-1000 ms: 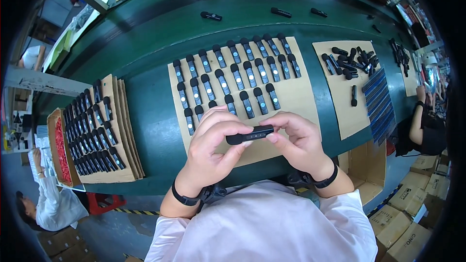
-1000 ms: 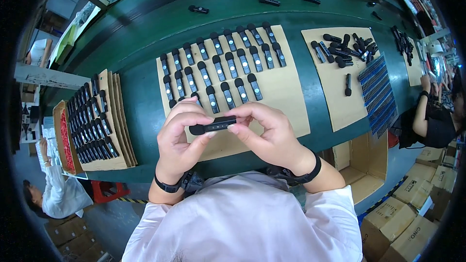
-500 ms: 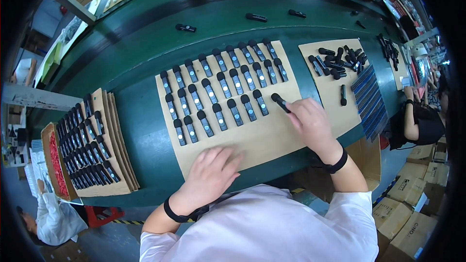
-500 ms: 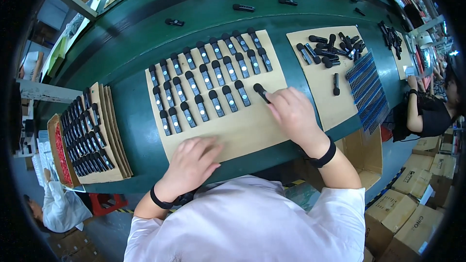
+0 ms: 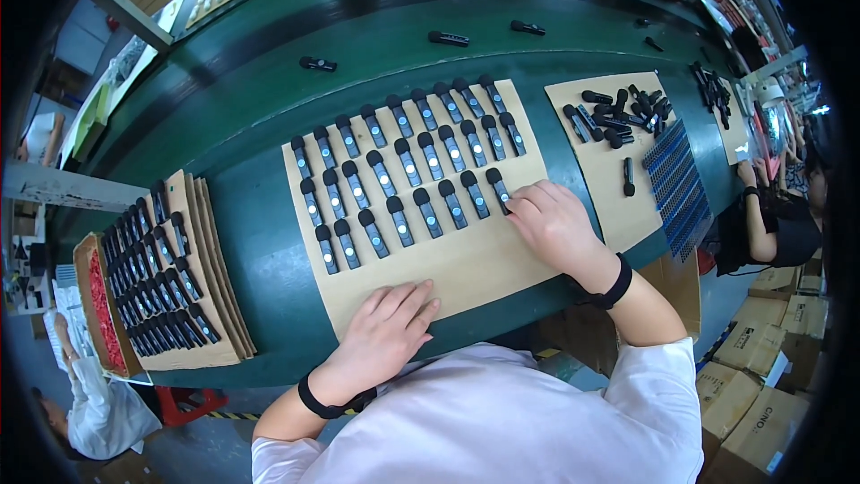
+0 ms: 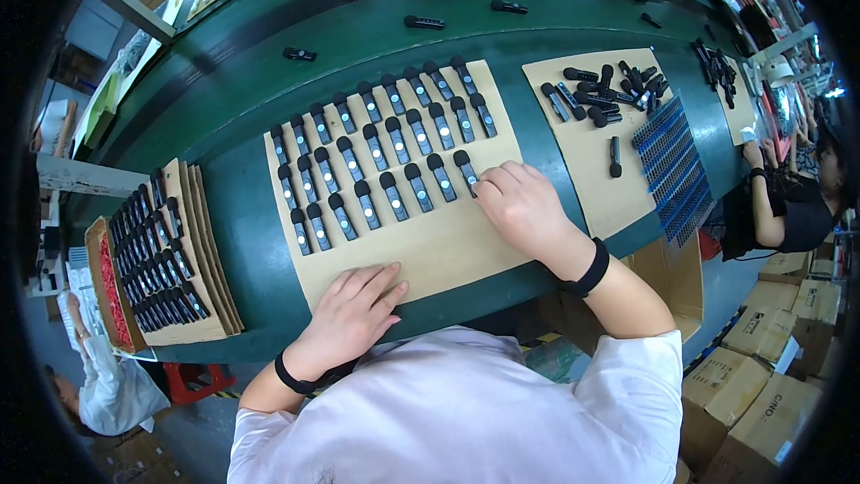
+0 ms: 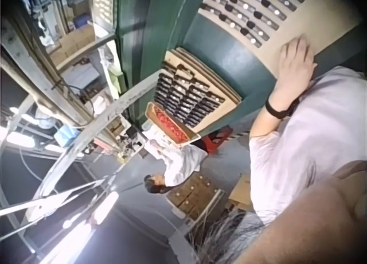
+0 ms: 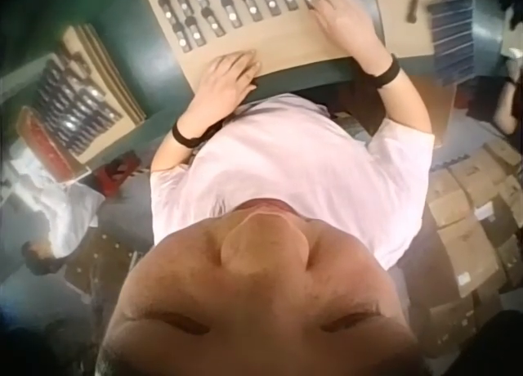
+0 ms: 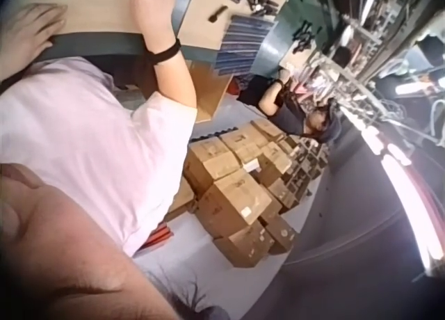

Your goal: The person picks up a microphone from a cardboard sheet, turns it over to inspect it, and presses its buttons. They then place the microphone back onto the sheet and repeat these actions with other microphones before moving the sheet aside.

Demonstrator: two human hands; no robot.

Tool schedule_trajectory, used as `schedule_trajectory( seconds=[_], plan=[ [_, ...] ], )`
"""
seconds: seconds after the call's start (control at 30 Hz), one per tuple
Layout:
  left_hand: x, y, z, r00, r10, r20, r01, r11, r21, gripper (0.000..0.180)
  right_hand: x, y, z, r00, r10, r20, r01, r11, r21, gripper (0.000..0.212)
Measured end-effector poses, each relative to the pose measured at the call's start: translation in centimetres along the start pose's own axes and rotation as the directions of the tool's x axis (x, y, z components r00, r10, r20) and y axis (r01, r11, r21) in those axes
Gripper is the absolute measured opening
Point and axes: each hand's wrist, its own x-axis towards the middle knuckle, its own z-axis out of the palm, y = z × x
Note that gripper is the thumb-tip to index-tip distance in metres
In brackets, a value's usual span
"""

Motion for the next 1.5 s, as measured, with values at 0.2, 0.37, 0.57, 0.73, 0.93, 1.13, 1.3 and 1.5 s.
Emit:
schedule_trajectory(
  seconds=[0.2,0.37,0.57,0.73,0.93,1.13,1.3,1.5],
  plan=[
    [0.2,-0.3,-0.8,1.0,-0.008,-0.008,0.007,1.0,-0.019,0.049,1.1,0.4,-0.2,0.999,0.028,0.046,-0.029,0.999,0.031,0.026],
    [0.8,-3.4,-5.9,0.994,0.005,-0.111,-0.033,0.969,-0.246,0.042,3.2,1.5,-2.7,0.996,0.068,0.054,-0.075,0.989,0.131,0.025],
    [2.2,-12.3,-12.8,0.814,-0.245,-0.527,0.22,0.969,-0.11,0.031,10.0,4.6,-4.5,0.983,0.097,0.158,-0.119,0.984,0.133,0.021],
    [5.6,-19.3,-14.8,0.77,-0.458,-0.444,0.38,0.888,-0.258,0.031,17.4,7.0,-3.0,0.966,0.111,0.234,-0.132,0.989,0.074,0.017],
    [9.9,-27.2,-13.1,0.767,-0.47,-0.437,0.451,0.879,-0.153,0.035,24.4,9.7,2.2,0.957,0.079,0.278,-0.068,0.997,-0.048,0.021],
    [11.1,-30.2,-11.4,0.806,-0.315,-0.501,0.392,0.919,0.052,0.032,27.7,9.4,5.7,0.913,0.169,0.372,-0.149,0.985,-0.082,0.028],
    [11.5,-31.1,-10.3,0.771,-0.499,-0.396,0.56,0.827,0.05,0.031,28.6,8.8,7.8,0.87,0.193,0.454,-0.166,0.981,-0.1,0.03],
    [10.4,-30.4,-10.9,0.646,-0.587,-0.488,0.589,0.79,-0.171,0.027,27.5,8.1,5.2,0.903,0.138,0.407,-0.224,0.959,0.173,0.025]
  ],
)
